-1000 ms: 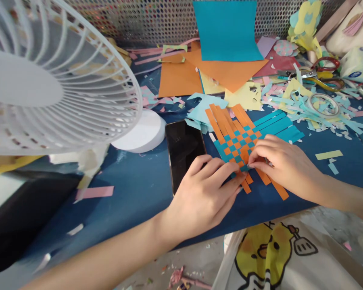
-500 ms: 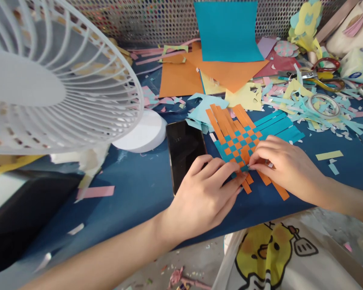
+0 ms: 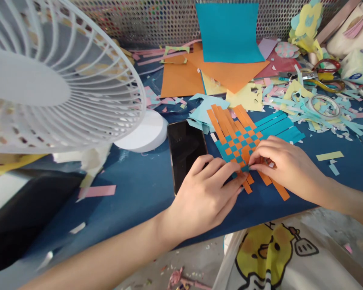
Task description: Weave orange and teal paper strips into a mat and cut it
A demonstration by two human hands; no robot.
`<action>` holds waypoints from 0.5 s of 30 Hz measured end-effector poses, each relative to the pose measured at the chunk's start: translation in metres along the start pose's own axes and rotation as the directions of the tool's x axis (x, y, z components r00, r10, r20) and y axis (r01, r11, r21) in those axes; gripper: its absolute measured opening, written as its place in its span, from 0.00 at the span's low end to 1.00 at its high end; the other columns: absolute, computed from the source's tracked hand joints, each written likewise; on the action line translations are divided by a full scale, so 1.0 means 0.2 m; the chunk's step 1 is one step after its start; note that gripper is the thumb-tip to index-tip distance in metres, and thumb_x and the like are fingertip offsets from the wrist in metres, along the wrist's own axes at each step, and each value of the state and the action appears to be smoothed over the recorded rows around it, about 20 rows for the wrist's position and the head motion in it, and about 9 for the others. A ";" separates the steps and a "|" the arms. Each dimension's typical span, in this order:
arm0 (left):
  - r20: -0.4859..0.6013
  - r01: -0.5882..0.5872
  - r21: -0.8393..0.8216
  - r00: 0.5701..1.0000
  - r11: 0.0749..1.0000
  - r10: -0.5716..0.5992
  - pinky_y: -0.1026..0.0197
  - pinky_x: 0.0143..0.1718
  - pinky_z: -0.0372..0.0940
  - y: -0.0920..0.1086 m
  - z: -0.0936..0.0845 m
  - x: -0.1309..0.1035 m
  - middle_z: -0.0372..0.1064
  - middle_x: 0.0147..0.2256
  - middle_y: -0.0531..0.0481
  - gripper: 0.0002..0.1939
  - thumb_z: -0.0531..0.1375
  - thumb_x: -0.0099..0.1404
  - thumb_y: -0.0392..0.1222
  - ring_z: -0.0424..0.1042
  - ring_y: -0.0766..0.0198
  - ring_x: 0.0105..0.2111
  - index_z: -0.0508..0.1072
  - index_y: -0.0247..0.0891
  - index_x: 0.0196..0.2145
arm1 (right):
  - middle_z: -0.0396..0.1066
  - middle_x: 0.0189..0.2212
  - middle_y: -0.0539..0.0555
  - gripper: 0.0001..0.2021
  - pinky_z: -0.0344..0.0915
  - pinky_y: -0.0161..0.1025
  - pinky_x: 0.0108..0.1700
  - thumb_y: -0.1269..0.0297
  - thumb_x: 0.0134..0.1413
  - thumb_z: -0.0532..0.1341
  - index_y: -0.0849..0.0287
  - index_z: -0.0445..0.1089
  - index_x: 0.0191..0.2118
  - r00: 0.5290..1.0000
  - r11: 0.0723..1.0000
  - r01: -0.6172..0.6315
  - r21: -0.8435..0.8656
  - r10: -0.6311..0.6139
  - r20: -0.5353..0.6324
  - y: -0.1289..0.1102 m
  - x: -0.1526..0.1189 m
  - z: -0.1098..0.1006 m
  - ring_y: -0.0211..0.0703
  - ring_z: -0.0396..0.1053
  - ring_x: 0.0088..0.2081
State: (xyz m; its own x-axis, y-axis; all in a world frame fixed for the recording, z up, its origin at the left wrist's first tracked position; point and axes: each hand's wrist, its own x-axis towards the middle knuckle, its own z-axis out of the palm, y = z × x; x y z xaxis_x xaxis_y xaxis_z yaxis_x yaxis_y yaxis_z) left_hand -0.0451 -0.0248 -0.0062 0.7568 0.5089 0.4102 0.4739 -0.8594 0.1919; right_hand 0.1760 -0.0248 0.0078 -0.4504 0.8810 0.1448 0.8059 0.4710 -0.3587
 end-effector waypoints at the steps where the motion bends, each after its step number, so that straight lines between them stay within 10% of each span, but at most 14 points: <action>1: -0.005 -0.003 0.000 1.000 1.000 0.003 0.51 0.42 0.59 0.00 0.00 0.00 0.76 0.42 0.46 0.13 0.53 0.71 0.34 0.69 0.56 0.36 0.79 0.37 0.42 | 0.73 0.30 0.49 0.07 0.61 0.37 0.33 0.73 0.55 0.69 0.58 0.71 0.31 1.000 1.000 0.001 -0.002 -0.001 0.005 0.00 0.00 0.00 0.43 0.69 0.38; 15: -0.001 0.005 -0.008 1.000 1.000 -0.005 0.51 0.41 0.59 0.00 0.00 0.00 0.76 0.42 0.46 0.13 0.53 0.70 0.34 0.69 0.57 0.35 0.79 0.36 0.42 | 0.73 0.31 0.50 0.08 0.62 0.37 0.35 0.74 0.60 0.64 0.57 0.69 0.31 0.999 0.999 -0.033 0.026 0.033 0.010 0.00 0.01 0.01 0.43 0.68 0.39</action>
State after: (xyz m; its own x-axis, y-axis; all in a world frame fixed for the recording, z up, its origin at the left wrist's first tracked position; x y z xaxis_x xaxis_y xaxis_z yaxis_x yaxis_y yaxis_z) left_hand -0.0447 -0.0252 -0.0064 0.7538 0.5132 0.4104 0.4743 -0.8572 0.2008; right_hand 0.1750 -0.0238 0.0066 -0.4273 0.8956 0.1238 0.8100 0.4401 -0.3875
